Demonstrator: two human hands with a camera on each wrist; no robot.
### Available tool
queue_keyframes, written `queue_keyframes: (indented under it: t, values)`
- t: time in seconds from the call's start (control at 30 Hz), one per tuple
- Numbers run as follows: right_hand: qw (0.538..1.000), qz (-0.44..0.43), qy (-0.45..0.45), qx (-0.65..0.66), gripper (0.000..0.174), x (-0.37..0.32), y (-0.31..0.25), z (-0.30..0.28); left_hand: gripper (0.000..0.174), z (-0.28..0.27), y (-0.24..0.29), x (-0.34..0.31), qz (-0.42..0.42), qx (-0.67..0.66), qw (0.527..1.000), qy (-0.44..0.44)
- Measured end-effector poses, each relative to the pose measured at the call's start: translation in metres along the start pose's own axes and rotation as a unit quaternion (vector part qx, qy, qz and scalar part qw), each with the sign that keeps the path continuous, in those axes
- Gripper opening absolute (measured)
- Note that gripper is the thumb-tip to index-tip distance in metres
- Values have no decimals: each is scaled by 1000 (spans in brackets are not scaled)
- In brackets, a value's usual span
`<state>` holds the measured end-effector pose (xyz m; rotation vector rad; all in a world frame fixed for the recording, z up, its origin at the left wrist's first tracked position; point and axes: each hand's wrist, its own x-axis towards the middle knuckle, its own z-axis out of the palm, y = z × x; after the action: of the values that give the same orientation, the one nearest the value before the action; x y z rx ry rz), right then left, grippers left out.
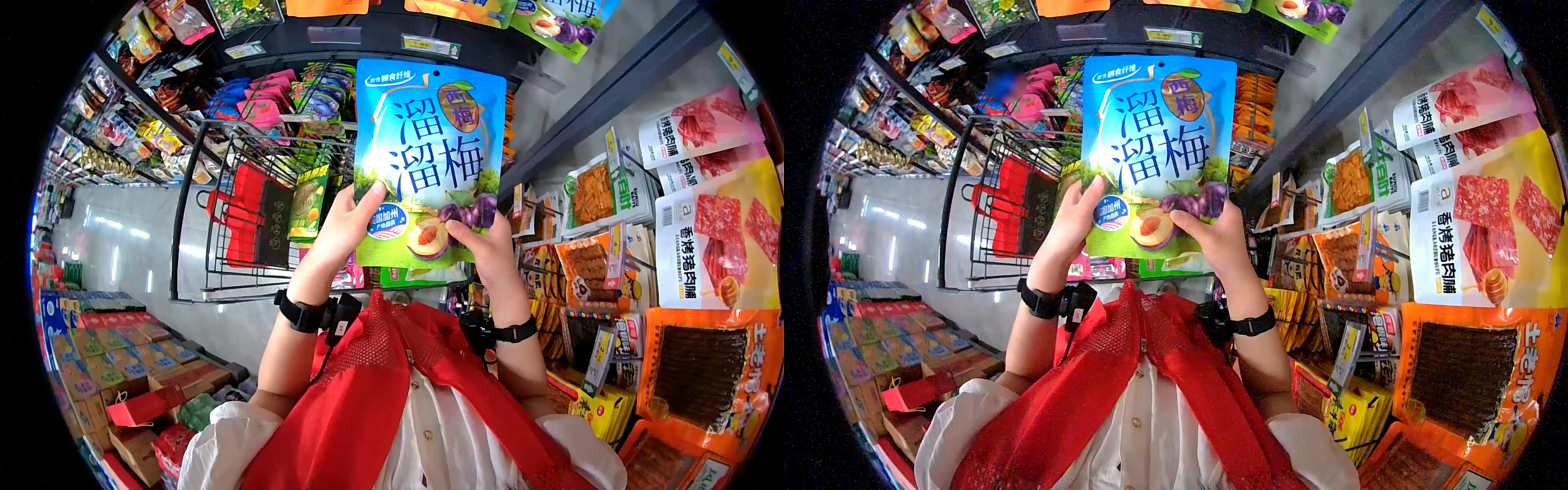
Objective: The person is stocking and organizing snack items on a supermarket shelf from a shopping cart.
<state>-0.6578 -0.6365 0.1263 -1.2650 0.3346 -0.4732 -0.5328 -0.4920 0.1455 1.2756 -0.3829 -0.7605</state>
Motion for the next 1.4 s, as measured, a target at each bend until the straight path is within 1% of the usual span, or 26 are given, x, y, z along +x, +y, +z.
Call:
queue_keyframes:
  t: [0.07, 0.1, 0.17, 0.2, 0.23, 0.27, 0.3, 0.33, 0.37, 0.43, 0.47, 0.5, 0.57, 0.63, 0.67, 0.7, 0.73, 0.77, 0.83, 0.9, 0.93, 0.97, 1.0, 1.03, 1.17, 1.4]
  values:
    - [999, -20, -5, -25, 27, 0, 3, -1, 31, -6, -1, 0, -8, -30, 999, -14]
    - [999, -20, -6, -24, 27, 0, 6, -3, 31, -8, -1, 2, -7, -29, 999, -13]
    - [988, -37, -9, -151, 24, 1, 16, -10, 30, -13, -3, 6, 4, -71, 997, -6]
    - [980, -68, 11, -189, 22, 0, 21, -9, 47, -17, -4, 9, 29, -56, 998, -22]
    - [979, -70, 10, -189, 22, -2, 20, -4, 47, -18, -8, 10, 31, -55, 998, -23]
    - [949, -116, 61, -287, 20, -5, 17, 2, 59, -18, -11, 11, 54, 1, 998, 34]
    - [904, -160, 111, -382, 18, -6, 13, 10, 72, -18, -12, 11, 78, 56, 991, 90]
    - [857, -258, 130, -427, 17, -4, 11, 17, 88, -17, -7, 6, 70, 44, 997, 10]
    - [785, -379, 136, -470, 21, 4, 14, 20, 83, -13, -5, -2, 61, -20, 995, -72]
    - [706, -435, 54, -557, 23, -1, 6, 37, 70, -9, -21, 2, 55, -60, 985, -149]
    - [703, -438, 51, -557, 23, -5, 2, 46, 49, -1, -16, 3, 69, -84, 991, -83]
    - [701, -427, 14, -570, 21, -9, 0, 54, 34, 5, -6, 4, 44, -118, 992, -23]
    - [697, -420, -60, -578, 19, -11, -3, 60, 30, 3, -3, 10, 55, -169, 984, 20]
    - [696, -410, -182, -561, 20, -12, -16, 56, 32, 0, 7, 10, 46, -164, 985, 22]
    - [695, -410, -183, -562, 20, -13, -25, 54, 32, 0, 11, 9, 71, -146, 986, 21]
    - [709, -401, -154, -559, 22, -15, -34, 50, 32, -2, 13, 10, 95, -128, 987, 21]
    - [722, -392, -126, -556, 25, -16, -41, 44, 32, -8, 14, 11, 70, -117, 990, 20]
    - [719, -401, -76, -562, 32, -11, -43, 32, 33, -11, 17, 9, 62, -109, 992, 5]
    - [772, -379, 21, -510, 44, -2, -52, 18, 33, -14, 20, 4, 56, -123, 991, 6]
    - [855, -280, 37, -435, 48, 2, -51, 3, 33, -11, 21, -3, 54, -144, 988, -7]
    - [921, -199, 12, -336, 48, 2, -49, 2, 32, -9, 22, -5, 53, -164, 985, -17]
    - [921, -197, 13, -337, 48, -1, -49, 0, 32, -7, 23, -7, 50, -166, 985, -18]
    - [959, -102, -37, -260, 46, -4, -52, -1, 31, -5, 24, -9, 42, -168, 985, -19]
    - [980, -6, -86, -177, 45, -7, -54, 0, 31, -3, 25, -11, 35, -169, 985, -19]
    - [990, 27, -94, -100, 37, -11, -43, -5, 33, 4, 38, -20, 1, -138, 990, -14]
    - [990, 15, -88, -111, 34, -14, -44, -13, 34, 15, 40, -25, 7, -110, 994, -12]
